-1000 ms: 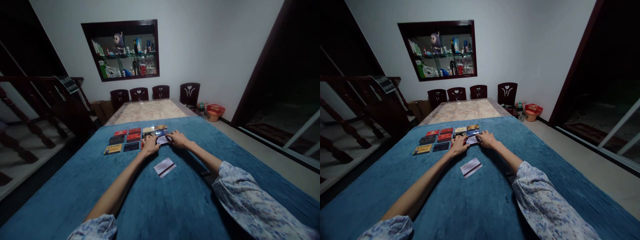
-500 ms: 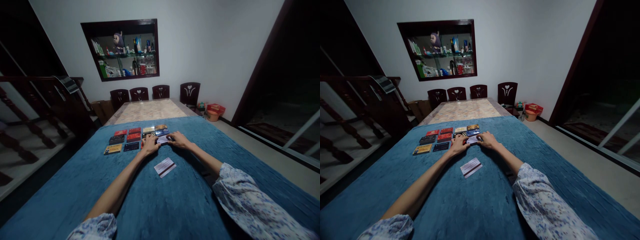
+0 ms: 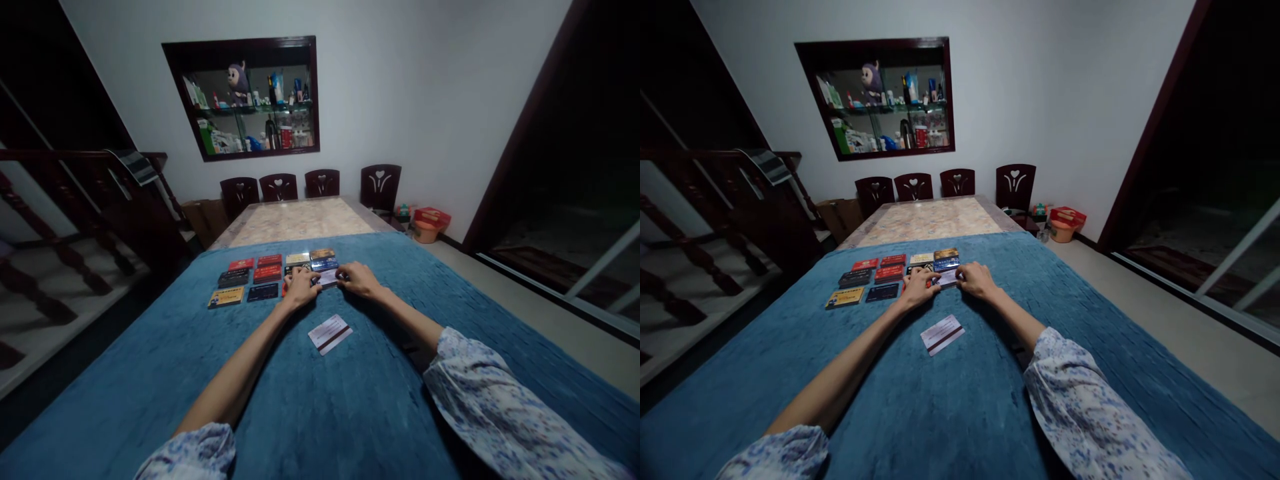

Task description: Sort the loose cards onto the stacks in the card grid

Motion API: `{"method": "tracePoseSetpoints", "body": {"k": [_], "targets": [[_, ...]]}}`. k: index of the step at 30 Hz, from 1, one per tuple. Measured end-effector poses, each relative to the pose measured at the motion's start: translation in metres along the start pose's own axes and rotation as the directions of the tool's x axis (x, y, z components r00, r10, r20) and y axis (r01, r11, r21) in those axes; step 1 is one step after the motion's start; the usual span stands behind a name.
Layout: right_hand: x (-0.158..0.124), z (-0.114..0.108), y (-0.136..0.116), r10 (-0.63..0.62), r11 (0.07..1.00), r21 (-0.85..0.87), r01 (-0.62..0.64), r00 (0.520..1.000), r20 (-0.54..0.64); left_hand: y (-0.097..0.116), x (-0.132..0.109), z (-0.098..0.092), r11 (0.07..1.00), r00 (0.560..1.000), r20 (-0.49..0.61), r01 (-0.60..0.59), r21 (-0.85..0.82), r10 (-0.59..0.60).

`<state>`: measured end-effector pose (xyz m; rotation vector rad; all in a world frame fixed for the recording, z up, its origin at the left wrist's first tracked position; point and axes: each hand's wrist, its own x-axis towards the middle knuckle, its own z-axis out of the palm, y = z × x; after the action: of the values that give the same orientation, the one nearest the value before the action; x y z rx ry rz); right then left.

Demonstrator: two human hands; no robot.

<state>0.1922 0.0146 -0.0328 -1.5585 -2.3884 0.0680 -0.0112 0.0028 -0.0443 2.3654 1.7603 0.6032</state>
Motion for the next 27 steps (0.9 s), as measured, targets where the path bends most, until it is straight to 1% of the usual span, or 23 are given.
{"method": "tracePoseSetpoints", "body": {"k": [8, 13, 16, 20, 24, 27], "targets": [[-0.003, 0.000, -0.004, -0.007, 0.999, -0.048, 0.007, 1.000, 0.003, 0.002, -0.003, -0.001, 0.999, 0.999, -0.028, -0.022, 0.034, 0.023], [-0.012, -0.005, -0.005, -0.026, 0.995, -0.097, 0.027, 1.000, 0.009, 0.002, -0.014, -0.005, 0.998, 0.994, -0.095, -0.044, 0.053, 0.049], [-0.019, -0.009, -0.006, -0.041, 0.991, -0.129, 0.040, 0.999, 0.000, 0.000, -0.025, -0.009, 0.995, 0.985, -0.142, -0.089, 0.053, 0.095], [-0.030, -0.012, -0.007, -0.078, 0.989, -0.127, 0.072, 0.996, -0.041, -0.002, -0.047, -0.013, 0.985, 0.971, -0.174, -0.155, 0.081, 0.167], [-0.041, -0.012, -0.008, -0.146, 0.984, -0.113, 0.135, 0.985, -0.094, -0.002, -0.071, -0.015, 0.975, 0.957, -0.192, -0.203, 0.094, 0.218], [-0.051, -0.009, -0.006, -0.203, 0.978, -0.076, 0.196, 0.974, -0.103, 0.000, -0.087, -0.016, 0.970, 0.953, -0.187, -0.224, 0.091, 0.238]]}}
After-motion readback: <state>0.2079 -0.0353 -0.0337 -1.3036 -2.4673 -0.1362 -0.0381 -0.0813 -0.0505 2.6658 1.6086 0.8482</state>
